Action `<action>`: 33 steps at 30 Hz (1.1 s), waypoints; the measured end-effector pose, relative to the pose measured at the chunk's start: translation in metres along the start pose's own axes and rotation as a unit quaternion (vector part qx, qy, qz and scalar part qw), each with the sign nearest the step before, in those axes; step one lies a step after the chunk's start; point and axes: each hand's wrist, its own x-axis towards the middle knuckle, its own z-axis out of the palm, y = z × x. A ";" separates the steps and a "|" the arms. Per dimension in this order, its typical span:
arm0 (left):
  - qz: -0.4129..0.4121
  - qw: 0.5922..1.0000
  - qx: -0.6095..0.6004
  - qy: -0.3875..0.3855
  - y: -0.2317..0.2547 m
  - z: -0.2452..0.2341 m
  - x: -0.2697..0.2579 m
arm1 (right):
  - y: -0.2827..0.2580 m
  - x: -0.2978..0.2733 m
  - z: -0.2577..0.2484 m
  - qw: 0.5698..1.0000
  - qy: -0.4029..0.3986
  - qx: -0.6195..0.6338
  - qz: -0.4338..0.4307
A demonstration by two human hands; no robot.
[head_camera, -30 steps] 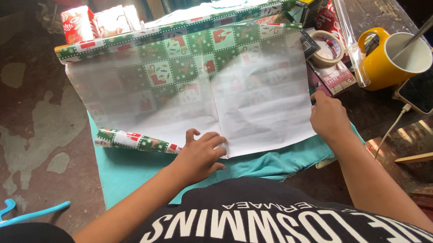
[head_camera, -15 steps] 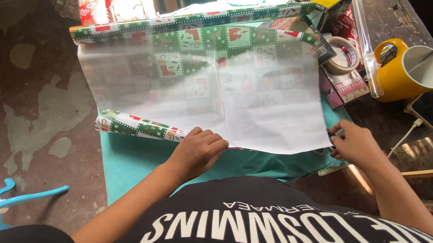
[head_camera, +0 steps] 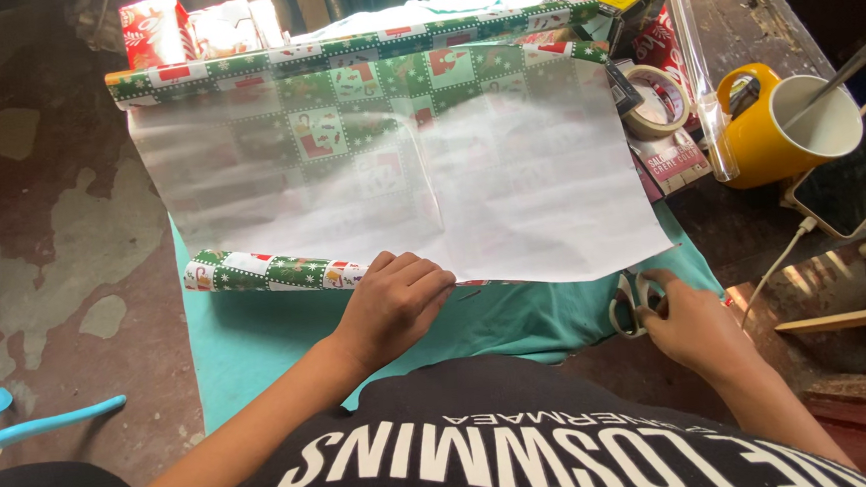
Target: The person measures and cuts a sheet of Christmas-themed wrapping paper using scissors, then places a rectangular box on the paper and folds the paper around it. They smooth the paper and prepare to secure it with tape.
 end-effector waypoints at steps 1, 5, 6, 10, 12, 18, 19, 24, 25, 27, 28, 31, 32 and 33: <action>-0.001 1.000 0.001 0.006 0.001 0.002 0.001 | -0.003 -0.003 0.000 1.000 -0.012 -0.007 0.018; 0.010 1.000 0.012 0.008 0.003 0.008 -0.001 | -0.016 -0.014 0.001 1.000 0.004 -0.014 0.017; 0.018 1.000 0.013 0.003 0.003 0.010 -0.003 | -0.019 -0.017 0.003 1.000 0.006 -0.014 0.014; 0.040 0.999 0.034 -0.012 0.000 0.017 -0.013 | -0.023 -0.026 0.010 0.993 -0.066 0.006 0.101; 0.048 0.997 0.055 -0.022 0.000 0.022 -0.019 | -0.015 -0.033 0.008 0.960 -0.108 0.221 0.133; 0.047 0.995 0.088 -0.027 -0.001 0.038 -0.032 | 0.033 -0.074 -0.023 0.802 -0.298 0.472 0.213; 0.044 0.995 0.091 -0.021 -0.001 0.040 -0.032 | 0.036 -0.081 -0.025 0.793 -0.311 0.479 0.211; 0.035 0.995 0.093 -0.010 0.001 0.048 -0.024 | 0.001 -0.077 -0.009 0.681 -0.436 0.586 0.056; 0.037 0.995 0.093 -0.009 0.002 0.049 -0.022 | -0.013 -0.074 -0.004 0.664 -0.451 0.594 0.047; 0.042 0.995 0.088 -0.003 0.002 0.050 -0.017 | -0.037 -0.072 0.001 0.658 -0.455 0.596 0.066; 0.045 0.996 0.083 0.002 0.003 0.050 -0.016 | -0.047 -0.074 0.001 0.668 -0.445 0.589 0.094; 0.051 0.995 0.081 0.004 0.006 0.051 -0.014 | -0.075 -0.079 0.002 0.696 -0.417 0.575 0.106; 0.054 0.995 0.081 0.002 0.008 0.052 -0.014 | -0.082 -0.080 0.002 0.705 -0.406 0.573 0.098; 0.055 0.995 0.080 0.007 0.009 0.053 -0.013 | -0.089 -0.080 0.003 0.706 -0.400 0.577 0.093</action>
